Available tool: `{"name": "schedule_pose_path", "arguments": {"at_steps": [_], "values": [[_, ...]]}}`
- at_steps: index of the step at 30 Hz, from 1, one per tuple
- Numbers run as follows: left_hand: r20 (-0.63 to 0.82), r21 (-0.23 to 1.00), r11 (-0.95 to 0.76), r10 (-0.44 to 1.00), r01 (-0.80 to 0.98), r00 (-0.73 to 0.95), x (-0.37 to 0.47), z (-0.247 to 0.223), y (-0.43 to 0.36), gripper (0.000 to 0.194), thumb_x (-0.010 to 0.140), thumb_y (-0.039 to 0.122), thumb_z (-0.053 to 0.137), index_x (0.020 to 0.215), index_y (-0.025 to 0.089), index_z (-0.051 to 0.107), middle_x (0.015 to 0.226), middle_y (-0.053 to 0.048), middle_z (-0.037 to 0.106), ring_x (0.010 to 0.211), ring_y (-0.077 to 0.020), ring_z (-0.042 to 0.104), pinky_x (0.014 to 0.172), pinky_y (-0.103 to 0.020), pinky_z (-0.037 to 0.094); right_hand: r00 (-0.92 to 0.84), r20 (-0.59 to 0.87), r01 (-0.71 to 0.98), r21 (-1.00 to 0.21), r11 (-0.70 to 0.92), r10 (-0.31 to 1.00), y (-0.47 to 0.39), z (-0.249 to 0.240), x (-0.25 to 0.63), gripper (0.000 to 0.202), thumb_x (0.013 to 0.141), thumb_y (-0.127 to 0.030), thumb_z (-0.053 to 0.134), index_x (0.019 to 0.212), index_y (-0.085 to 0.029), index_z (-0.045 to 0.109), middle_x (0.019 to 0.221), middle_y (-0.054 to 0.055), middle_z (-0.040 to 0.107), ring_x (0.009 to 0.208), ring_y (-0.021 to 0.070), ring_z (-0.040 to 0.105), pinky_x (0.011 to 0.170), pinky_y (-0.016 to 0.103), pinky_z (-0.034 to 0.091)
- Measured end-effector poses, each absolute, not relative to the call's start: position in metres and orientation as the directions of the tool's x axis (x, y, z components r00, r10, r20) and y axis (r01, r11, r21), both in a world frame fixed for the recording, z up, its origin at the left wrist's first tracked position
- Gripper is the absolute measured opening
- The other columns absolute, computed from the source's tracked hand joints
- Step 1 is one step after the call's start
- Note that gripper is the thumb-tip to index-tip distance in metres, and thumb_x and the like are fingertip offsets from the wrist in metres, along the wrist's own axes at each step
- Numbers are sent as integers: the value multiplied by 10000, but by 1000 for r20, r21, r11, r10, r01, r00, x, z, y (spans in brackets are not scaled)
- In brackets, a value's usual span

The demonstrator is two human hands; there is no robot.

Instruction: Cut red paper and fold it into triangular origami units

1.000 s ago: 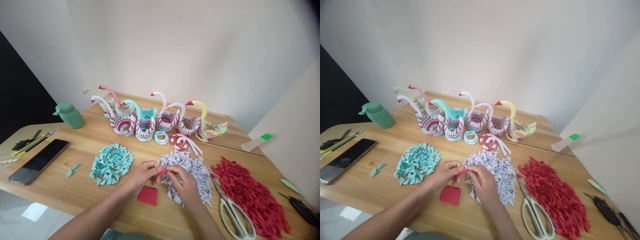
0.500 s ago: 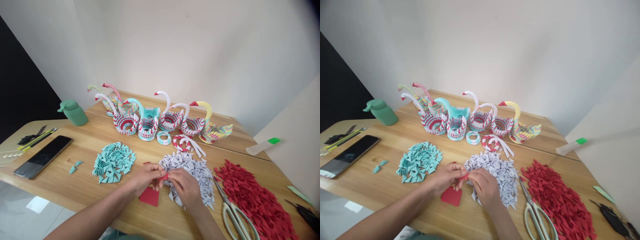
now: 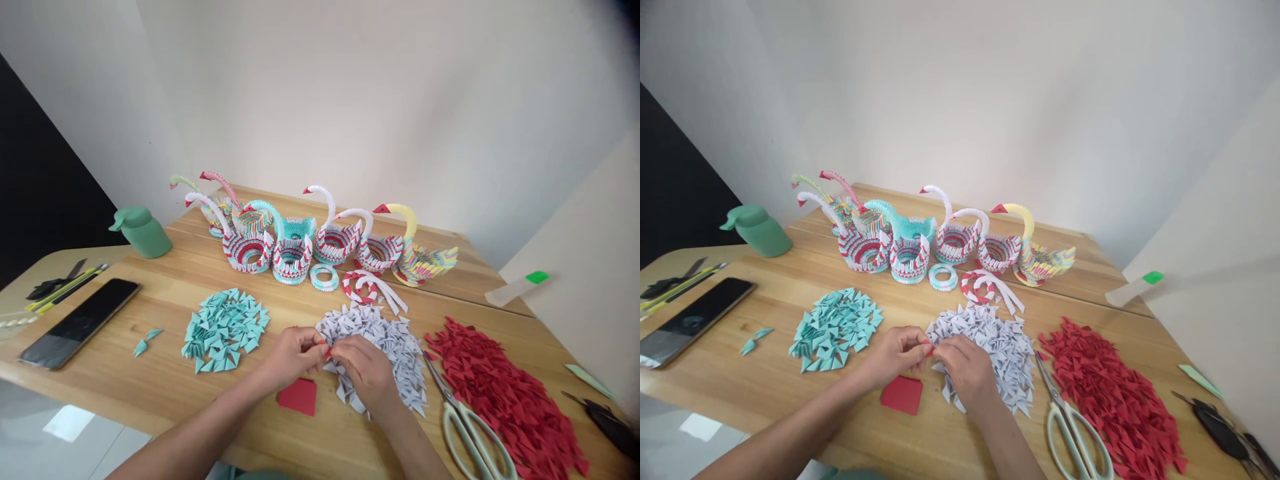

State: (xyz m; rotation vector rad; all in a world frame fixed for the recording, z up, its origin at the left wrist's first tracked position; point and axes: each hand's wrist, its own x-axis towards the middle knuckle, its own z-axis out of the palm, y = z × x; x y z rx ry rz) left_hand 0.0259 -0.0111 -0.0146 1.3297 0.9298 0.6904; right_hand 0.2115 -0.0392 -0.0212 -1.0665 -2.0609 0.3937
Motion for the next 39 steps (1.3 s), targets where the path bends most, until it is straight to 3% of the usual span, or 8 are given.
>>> {"name": "schedule_pose_path", "arguments": {"at_steps": [4,8,14,19,22,27,36,39], "values": [[11,970,-126,879,209,477,24,-9,-12,268,868,311,531,694,162,670,672,-20,647,614,-135,534,602,-218,377,-223,445,535,-688,490,868,-39,-21,208,192,938,-253,504,837,-244,667,812,50,690,782,203,635,709,322,502],[51,955,-184,876,234,480,24,-11,-13,213,870,249,523,797,185,713,734,-24,683,637,-150,564,636,-217,394,-150,334,508,-781,362,931,-40,-20,205,164,919,-248,521,803,-234,637,826,42,678,796,195,629,724,305,485],[18,962,-145,879,231,476,27,-16,-14,168,838,237,549,810,162,697,758,-37,678,698,-163,575,636,-220,400,-23,168,420,-893,162,986,-44,-22,201,88,869,-256,577,796,-221,612,779,15,658,734,176,617,700,287,472],[-121,992,89,859,88,497,28,-18,-10,263,816,380,580,738,135,637,675,-32,622,574,-125,514,568,-222,400,1,76,268,-961,73,997,-44,-20,198,98,833,-310,615,822,-213,599,738,-3,613,680,153,579,633,262,471],[-167,984,174,828,38,535,27,-17,-9,294,807,421,582,743,137,615,654,-16,589,545,-111,484,553,-221,393,-36,28,195,-980,34,999,-44,-17,198,140,826,-341,626,822,-204,601,709,-9,588,640,136,552,585,242,464],[-73,992,9,860,129,505,27,-15,-11,251,823,328,563,670,133,609,642,-5,551,617,-116,473,594,-215,354,-122,50,294,-952,84,991,-45,-15,200,157,869,-329,581,938,-206,651,758,13,619,717,161,590,671,276,493],[-89,984,4,873,176,479,27,-14,-11,279,847,340,502,666,139,568,588,17,527,544,-100,434,531,-206,326,-50,85,315,-944,96,995,-43,-17,203,267,873,-353,567,1071,-207,672,779,12,606,702,153,581,641,268,490],[-56,966,-72,881,250,469,26,-14,-12,258,848,302,512,656,139,570,584,20,525,555,-98,434,537,-202,319,-77,52,311,-947,74,996,-42,-16,203,225,851,-367,598,944,-195,710,756,15,625,689,154,577,619,261,473]]}}
